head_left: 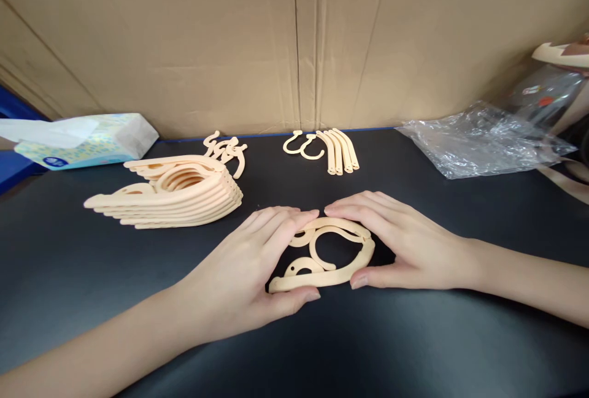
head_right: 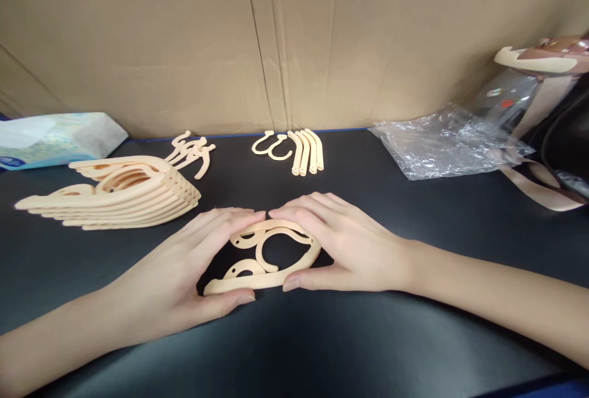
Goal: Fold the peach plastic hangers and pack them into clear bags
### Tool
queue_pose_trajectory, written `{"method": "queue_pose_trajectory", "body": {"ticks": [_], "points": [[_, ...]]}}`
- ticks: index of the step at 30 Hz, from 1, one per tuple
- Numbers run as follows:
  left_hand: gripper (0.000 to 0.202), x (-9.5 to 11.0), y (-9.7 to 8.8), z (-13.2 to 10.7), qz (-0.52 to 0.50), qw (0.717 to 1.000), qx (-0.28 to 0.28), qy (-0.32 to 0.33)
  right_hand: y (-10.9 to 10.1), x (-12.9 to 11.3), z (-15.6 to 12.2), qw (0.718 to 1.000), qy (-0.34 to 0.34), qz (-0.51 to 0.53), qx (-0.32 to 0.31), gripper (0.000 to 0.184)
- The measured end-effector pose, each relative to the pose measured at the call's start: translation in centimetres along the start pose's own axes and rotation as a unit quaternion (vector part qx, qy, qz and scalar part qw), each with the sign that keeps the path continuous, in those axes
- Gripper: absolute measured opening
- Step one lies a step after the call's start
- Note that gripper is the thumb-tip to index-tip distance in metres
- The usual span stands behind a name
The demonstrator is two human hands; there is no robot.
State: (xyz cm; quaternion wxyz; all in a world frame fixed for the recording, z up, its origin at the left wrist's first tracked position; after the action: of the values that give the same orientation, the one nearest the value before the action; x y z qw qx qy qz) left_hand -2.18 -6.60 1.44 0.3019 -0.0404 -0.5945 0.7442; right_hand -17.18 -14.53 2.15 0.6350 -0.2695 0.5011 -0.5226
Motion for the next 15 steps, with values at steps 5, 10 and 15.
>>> {"method": "queue_pose_trajectory", "body": {"ticks": [5,10,15], "points": [[0.067,0.9,-0.8,0.1,0.029,0.998,0.04,0.028,-1.0,1.1,-0.2,0.995,0.064,0.05,0.055,0.057],[0.065,1.4,-1.7,0.0,0.077,0.992,0.087,0.055,-0.3,3.1,-0.2,0.951,0.21,0.226,-0.001,0.029],[0.062,1.4,-2.1,0.0,0.113,0.985,0.11,0.074,0.3,3.4,-0.2,0.899,0.251,0.356,-0.047,0.04]]}}
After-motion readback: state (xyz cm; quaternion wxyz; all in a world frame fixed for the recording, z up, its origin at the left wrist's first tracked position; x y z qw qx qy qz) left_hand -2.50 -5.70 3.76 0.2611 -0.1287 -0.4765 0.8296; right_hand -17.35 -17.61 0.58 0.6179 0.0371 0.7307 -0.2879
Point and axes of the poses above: each hand's wrist, its own z-axis towards the middle knuckle, its own y-axis out of the palm, x = y × z, the point moved 7 cm from there along z, towards the middle knuckle, and after that the axes turned 1 degree about y, right-handed, at the moved point
